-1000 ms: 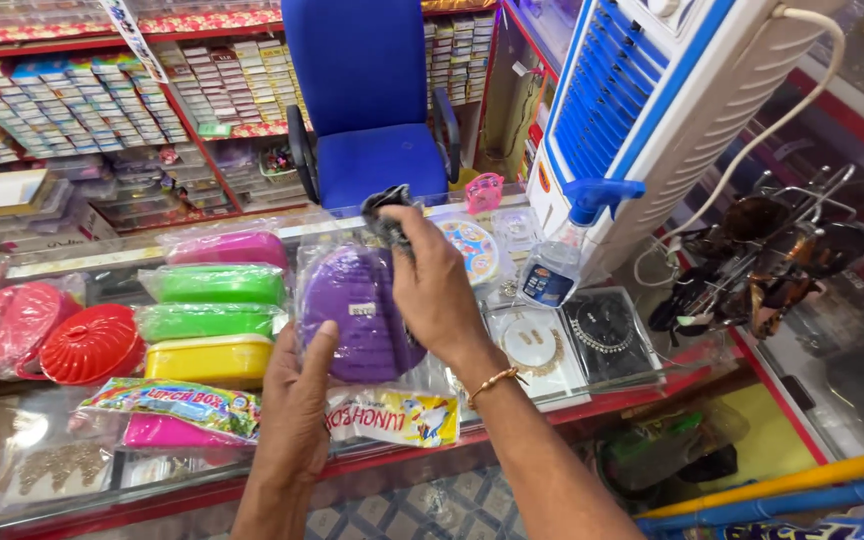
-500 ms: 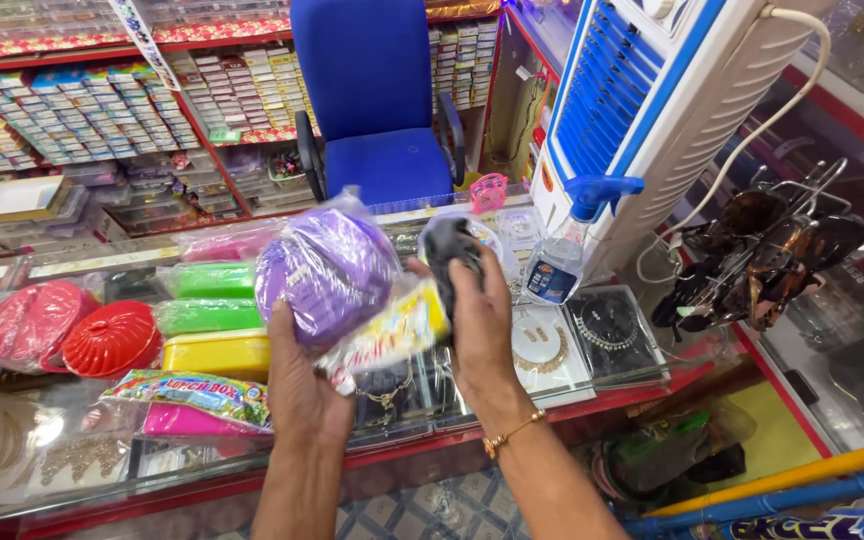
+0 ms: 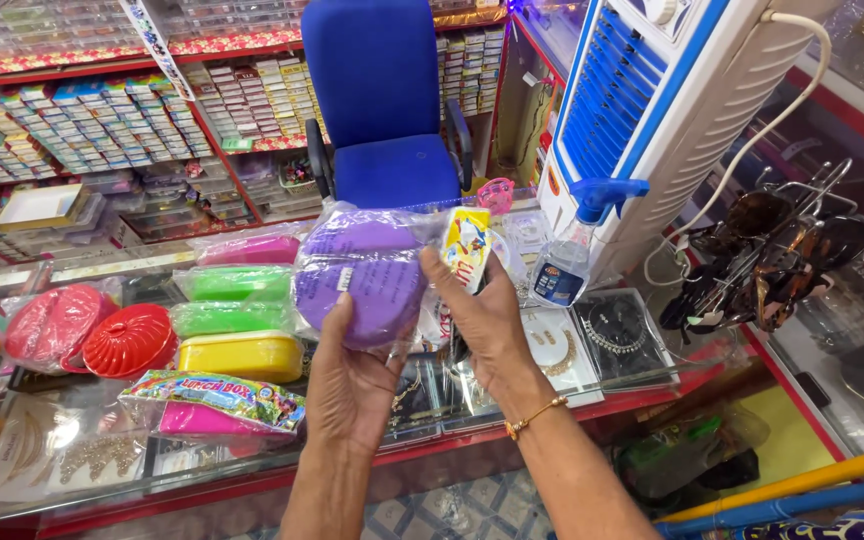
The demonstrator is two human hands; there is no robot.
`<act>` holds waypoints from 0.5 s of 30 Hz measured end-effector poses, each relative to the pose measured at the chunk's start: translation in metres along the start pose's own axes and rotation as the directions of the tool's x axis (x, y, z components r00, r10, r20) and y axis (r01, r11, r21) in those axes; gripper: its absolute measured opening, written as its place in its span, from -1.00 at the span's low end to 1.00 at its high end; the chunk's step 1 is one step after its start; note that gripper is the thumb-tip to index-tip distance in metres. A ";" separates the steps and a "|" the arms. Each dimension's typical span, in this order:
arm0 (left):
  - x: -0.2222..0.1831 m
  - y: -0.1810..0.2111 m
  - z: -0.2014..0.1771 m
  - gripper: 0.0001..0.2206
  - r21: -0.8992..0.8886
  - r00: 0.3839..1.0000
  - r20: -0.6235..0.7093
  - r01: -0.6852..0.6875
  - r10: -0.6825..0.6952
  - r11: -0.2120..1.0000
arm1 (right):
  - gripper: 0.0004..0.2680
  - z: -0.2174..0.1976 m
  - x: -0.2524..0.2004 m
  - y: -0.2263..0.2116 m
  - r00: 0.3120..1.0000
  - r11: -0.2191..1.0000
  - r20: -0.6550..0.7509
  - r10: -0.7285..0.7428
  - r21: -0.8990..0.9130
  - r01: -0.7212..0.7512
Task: The person wipes the plastic packaging of several colorful plastic containers using a dark cloth. They handle the items one by one, turning them over to clean different sides, and then place them onto a shelf in the background.
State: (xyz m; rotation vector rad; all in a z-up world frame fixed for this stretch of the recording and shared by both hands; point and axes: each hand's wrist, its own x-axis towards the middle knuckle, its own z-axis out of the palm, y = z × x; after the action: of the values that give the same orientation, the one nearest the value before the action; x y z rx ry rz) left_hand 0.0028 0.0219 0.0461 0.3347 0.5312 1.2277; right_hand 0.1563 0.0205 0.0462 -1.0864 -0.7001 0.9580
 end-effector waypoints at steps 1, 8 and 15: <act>0.001 0.001 0.001 -0.53 -0.001 0.999 -0.015 -0.033 0.033 0.999 | -0.66 -0.003 -0.001 -0.003 0.994 1.000 -0.105 -0.015 0.016 0.017; 0.005 0.004 -0.001 -0.55 0.041 0.984 -0.033 -0.176 0.177 0.984 | -0.77 0.015 -0.045 -0.022 0.673 0.429 0.142 -0.726 -0.671 0.605; -0.009 -0.016 0.011 -0.56 0.178 0.994 -0.018 -0.099 0.104 0.979 | -0.76 0.040 -0.013 -0.044 0.848 0.455 0.214 -0.485 -0.767 0.454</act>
State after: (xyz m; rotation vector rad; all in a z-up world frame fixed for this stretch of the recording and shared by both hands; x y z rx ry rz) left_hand 0.0192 0.0092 0.0489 0.5011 0.6549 1.2883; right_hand 0.1295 0.0174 0.1010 -1.5578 -1.4009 0.0654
